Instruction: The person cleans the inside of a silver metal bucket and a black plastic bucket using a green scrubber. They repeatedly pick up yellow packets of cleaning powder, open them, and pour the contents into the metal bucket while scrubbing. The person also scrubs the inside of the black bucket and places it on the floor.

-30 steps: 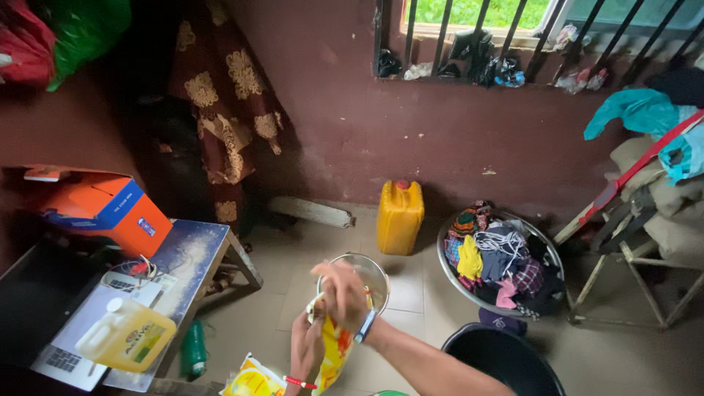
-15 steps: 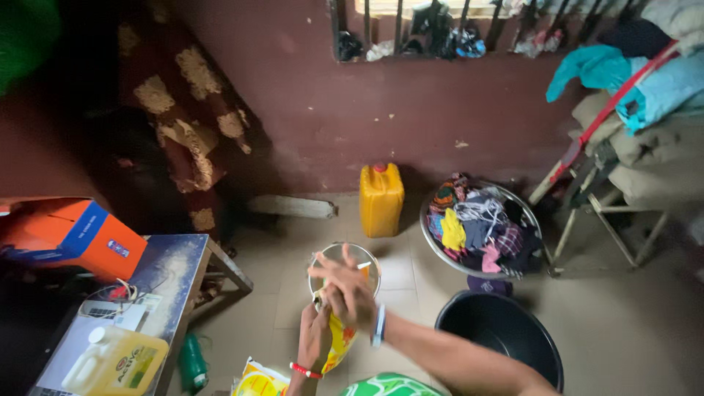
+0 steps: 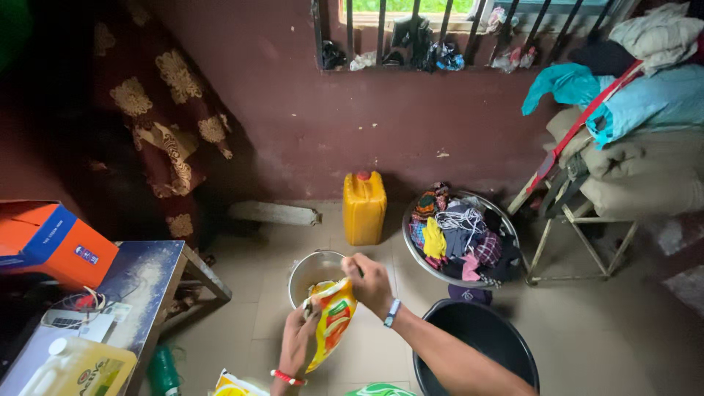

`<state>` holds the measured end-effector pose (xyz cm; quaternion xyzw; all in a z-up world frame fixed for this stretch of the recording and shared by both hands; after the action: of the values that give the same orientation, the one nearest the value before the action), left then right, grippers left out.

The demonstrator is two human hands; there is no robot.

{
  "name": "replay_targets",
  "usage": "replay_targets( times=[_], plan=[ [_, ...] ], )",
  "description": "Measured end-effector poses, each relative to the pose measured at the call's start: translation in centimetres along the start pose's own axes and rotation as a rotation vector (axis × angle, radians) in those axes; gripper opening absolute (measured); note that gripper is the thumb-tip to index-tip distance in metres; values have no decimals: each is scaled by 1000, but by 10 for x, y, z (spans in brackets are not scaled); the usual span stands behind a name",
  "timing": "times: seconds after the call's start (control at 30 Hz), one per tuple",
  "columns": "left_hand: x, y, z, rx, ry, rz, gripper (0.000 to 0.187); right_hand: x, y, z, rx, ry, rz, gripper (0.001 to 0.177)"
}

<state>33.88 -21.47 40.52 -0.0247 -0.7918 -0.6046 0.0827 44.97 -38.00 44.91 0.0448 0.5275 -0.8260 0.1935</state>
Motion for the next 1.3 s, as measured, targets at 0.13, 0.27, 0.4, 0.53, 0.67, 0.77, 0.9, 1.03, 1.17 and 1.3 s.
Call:
replay_targets(
  times=[0.13, 0.27, 0.4, 0.53, 0.67, 0.77, 0.9, 1.03, 1.17, 1.3],
  plan=[
    [5, 6, 15, 210, -14, -35, 48, 13, 23, 3, -400, -203, -121, 53],
    [10, 10, 13, 182, 15, -63, 53, 27, -8, 4, -568, -472, -8, 52],
    [14, 2, 31, 56, 26, -207, 52, 23, -36, 9, -368, -333, 183, 36],
    [12, -34, 74, -138, 134, -190, 49, 25, -67, 6, -413, -360, 227, 32],
    [34, -12, 77, -392, 93, -354, 48, 16, -97, 8, -435, -424, 280, 32],
    [44, 30, 52, -598, 116, -447, 46, 4, -103, 5, -395, -476, 366, 30],
    [40, 62, 8, -254, 96, -509, 49, -23, -74, -3, -296, -234, 237, 20],
    [24, 27, -5, 118, 206, -124, 51, -18, -52, -6, -430, 263, 95, 21],
    [2, 1, 22, 394, 311, -174, 52, 15, -83, -18, -179, 203, 397, 29],
    [-10, -15, 32, 430, 358, -112, 54, 54, -107, -44, 234, -23, 754, 38]
  ],
)
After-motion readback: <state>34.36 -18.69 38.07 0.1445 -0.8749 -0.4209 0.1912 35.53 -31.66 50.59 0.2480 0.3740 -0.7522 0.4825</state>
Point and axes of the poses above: each hand's wrist, its own x-axis away from the middle knuckle, its own z-axis out of the back of the hand, y = z × x, the point moved 5 cm from there along -x, towards the middle knuckle, and after that the axes turned 3 degrees about -y, right-handed, at the moved point
